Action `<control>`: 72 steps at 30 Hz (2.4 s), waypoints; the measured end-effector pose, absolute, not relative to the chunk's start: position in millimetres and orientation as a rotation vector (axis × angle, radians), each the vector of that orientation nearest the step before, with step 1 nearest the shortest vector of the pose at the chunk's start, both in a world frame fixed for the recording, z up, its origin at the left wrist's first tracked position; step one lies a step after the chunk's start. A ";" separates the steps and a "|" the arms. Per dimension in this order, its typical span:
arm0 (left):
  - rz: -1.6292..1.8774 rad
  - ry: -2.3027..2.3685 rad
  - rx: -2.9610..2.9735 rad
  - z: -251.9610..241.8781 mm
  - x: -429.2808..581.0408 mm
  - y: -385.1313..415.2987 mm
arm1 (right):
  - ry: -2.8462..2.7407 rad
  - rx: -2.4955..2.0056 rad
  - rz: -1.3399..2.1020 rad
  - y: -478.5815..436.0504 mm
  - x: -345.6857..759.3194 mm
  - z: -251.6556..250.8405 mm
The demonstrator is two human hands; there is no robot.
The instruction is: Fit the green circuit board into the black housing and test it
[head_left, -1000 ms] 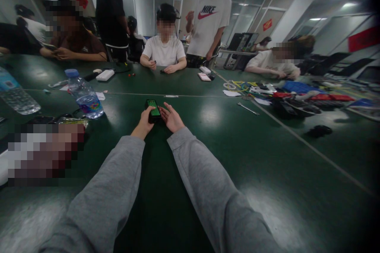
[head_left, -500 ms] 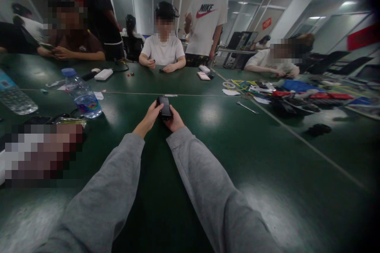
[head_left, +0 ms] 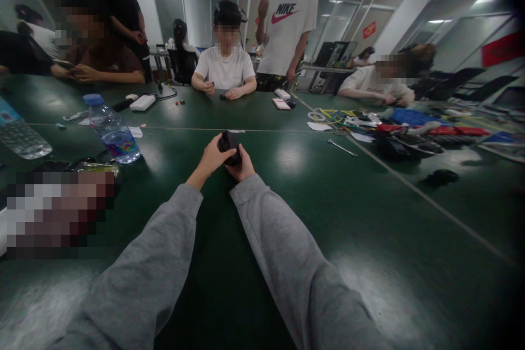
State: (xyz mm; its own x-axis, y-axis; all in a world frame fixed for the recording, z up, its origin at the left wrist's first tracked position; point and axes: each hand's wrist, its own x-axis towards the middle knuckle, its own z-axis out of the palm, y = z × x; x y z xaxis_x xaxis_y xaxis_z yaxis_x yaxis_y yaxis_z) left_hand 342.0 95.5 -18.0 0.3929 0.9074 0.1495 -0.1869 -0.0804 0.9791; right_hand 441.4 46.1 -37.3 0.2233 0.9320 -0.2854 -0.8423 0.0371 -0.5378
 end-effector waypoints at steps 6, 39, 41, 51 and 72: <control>1.168 0.686 1.063 -3.1 341.4 89.5 | -0.202 -0.592 1.384 44.8 443.0 -37.6; 0.815 0.464 0.442 -30.7 309.9 105.9 | -0.225 -0.516 1.381 44.4 449.7 -41.6; 0.819 0.463 0.442 -29.8 309.8 105.2 | -0.233 -0.517 1.375 44.2 449.4 -41.2; 0.799 0.450 0.429 -30.7 308.5 101.2 | -0.254 -0.510 1.377 43.1 449.0 -42.0; 0.752 0.458 0.506 -37.4 312.8 109.1 | -0.232 -0.479 1.425 42.4 447.5 -38.1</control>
State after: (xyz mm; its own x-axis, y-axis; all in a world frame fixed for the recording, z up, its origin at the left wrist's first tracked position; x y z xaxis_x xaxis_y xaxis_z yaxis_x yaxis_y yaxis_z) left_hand 312.8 109.1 -37.4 0.6442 0.7358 -0.2088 -0.5234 0.6232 0.5811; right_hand 447.5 42.4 -38.1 0.1436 0.9813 -0.1281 -0.8899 0.0714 -0.4506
